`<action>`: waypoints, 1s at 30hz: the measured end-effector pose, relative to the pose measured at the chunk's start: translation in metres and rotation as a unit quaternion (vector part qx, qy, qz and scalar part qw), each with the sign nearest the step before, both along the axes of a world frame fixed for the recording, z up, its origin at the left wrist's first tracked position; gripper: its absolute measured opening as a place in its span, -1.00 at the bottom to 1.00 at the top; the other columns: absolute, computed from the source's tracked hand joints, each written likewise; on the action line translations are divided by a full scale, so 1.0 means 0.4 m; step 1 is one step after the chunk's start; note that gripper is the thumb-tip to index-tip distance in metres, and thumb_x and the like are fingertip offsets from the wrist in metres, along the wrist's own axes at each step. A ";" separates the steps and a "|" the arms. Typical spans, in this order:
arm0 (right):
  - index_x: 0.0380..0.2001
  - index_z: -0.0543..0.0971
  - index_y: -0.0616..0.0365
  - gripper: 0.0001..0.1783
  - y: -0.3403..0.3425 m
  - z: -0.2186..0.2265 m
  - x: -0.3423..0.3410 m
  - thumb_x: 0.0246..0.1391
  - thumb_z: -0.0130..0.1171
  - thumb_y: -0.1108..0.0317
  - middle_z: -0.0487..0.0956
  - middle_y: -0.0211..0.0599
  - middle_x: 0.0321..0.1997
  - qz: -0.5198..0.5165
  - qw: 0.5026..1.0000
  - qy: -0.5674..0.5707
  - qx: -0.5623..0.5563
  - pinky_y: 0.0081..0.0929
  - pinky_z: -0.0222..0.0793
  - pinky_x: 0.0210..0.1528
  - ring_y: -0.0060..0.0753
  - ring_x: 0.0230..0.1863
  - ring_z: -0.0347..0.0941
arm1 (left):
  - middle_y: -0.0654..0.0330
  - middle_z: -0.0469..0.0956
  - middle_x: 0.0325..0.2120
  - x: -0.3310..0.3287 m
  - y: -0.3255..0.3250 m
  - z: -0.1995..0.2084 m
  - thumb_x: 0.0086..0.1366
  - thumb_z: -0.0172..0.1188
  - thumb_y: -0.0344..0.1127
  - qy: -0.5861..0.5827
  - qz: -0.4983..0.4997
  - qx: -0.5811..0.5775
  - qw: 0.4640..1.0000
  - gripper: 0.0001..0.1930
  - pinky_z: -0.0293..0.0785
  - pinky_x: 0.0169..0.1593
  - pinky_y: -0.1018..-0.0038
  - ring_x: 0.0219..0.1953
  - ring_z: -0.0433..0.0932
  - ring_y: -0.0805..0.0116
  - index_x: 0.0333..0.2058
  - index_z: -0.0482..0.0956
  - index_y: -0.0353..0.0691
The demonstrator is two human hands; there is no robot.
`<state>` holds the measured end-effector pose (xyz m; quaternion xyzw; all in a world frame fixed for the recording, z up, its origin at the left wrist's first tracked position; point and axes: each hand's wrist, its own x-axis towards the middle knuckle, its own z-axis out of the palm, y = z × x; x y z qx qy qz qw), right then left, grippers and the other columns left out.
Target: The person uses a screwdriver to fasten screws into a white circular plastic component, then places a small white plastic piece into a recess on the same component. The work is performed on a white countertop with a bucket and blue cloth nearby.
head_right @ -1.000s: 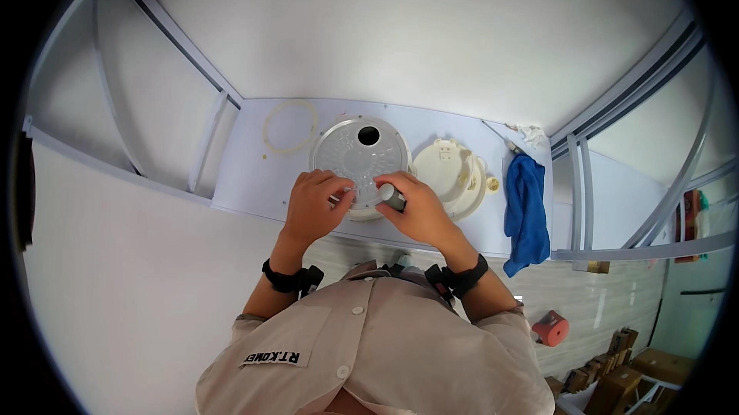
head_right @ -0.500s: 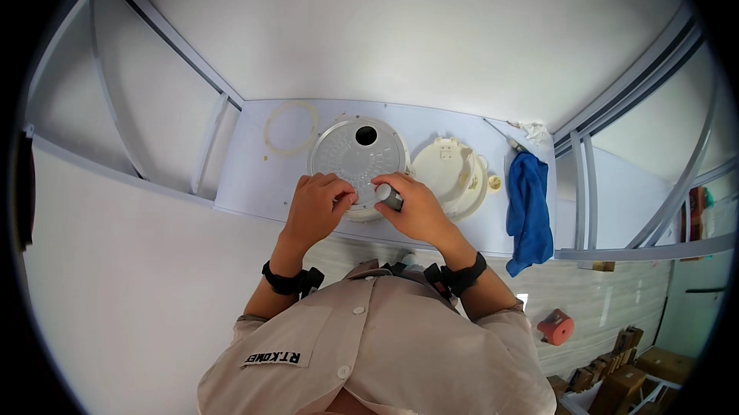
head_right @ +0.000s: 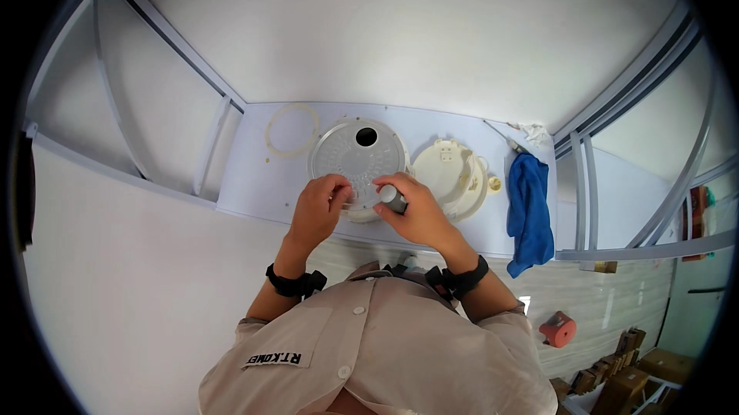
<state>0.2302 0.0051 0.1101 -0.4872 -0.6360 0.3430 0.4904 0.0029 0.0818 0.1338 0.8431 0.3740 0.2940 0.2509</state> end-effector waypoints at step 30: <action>0.56 -0.13 0.00 -0.06 -0.023 0.105 -0.003 0.42 0.28 0.24 0.44 -0.04 0.24 -0.096 0.912 0.318 0.238 0.04 0.55 0.16 -0.12 0.05 0.65 | 0.13 0.79 -0.26 -0.024 -0.059 -0.018 0.30 0.43 -0.51 -0.150 -0.038 -0.111 0.982 -0.89 0.66 -0.10 0.43 -0.24 0.75 0.31 -0.20 0.76 -0.29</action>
